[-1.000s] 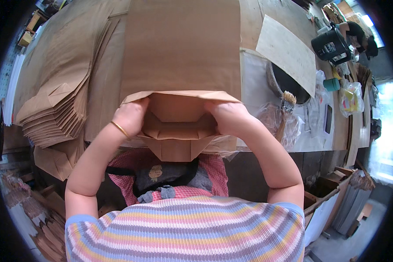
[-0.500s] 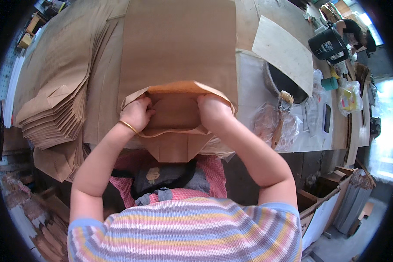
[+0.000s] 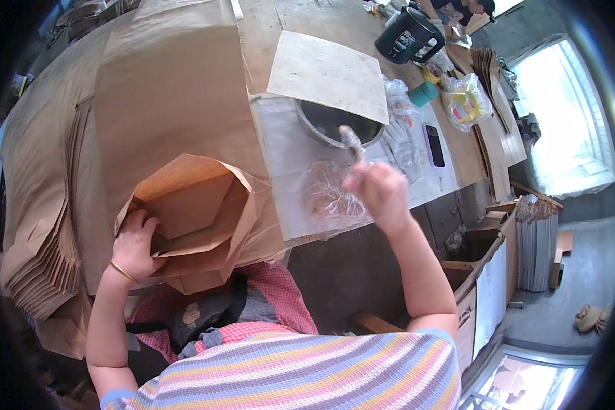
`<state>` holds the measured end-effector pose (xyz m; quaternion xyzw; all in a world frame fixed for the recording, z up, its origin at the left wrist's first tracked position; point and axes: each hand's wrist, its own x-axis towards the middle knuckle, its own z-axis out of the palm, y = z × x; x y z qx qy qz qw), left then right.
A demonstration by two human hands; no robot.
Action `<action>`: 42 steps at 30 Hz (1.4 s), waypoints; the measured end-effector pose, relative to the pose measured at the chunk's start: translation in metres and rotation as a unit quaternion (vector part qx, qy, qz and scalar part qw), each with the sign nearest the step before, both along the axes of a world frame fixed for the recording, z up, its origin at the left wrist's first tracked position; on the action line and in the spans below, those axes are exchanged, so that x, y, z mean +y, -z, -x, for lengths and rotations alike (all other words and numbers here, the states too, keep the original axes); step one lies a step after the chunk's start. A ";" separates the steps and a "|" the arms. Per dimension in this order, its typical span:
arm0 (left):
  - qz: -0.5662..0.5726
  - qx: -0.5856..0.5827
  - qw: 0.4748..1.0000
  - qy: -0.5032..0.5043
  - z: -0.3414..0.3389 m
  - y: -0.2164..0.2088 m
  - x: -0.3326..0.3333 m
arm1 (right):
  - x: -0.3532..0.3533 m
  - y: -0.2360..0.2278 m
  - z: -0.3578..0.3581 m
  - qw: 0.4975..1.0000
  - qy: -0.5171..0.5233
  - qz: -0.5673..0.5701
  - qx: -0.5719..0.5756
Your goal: The person repeatedly folds brown paper sheets into bags, applies glue with a brush to the flaps, and presses them to seal. They stack the finished bags on the table.
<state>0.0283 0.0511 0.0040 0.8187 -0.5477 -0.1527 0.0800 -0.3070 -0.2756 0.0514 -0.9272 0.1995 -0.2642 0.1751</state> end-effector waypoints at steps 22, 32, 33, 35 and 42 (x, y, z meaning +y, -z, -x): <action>0.054 0.016 0.997 -0.048 0.007 -0.018 0.005 | -0.109 -0.041 -0.014 0.866 0.074 -0.484 -0.098; 0.138 0.177 0.974 -0.021 -0.017 -0.002 0.015 | 0.180 0.024 -0.213 0.866 -0.044 -0.494 -0.061; 0.130 0.176 0.975 -0.027 -0.017 0.000 0.016 | 0.192 0.042 -0.230 0.833 -0.039 -0.538 -0.124; 0.114 0.177 0.977 -0.042 -0.013 0.005 0.015 | 0.195 0.062 -0.248 0.851 -0.021 -0.514 -0.106; 0.101 0.141 0.984 -0.039 -0.011 0.007 0.014 | 0.181 0.039 -0.202 0.866 -0.048 -0.497 -0.017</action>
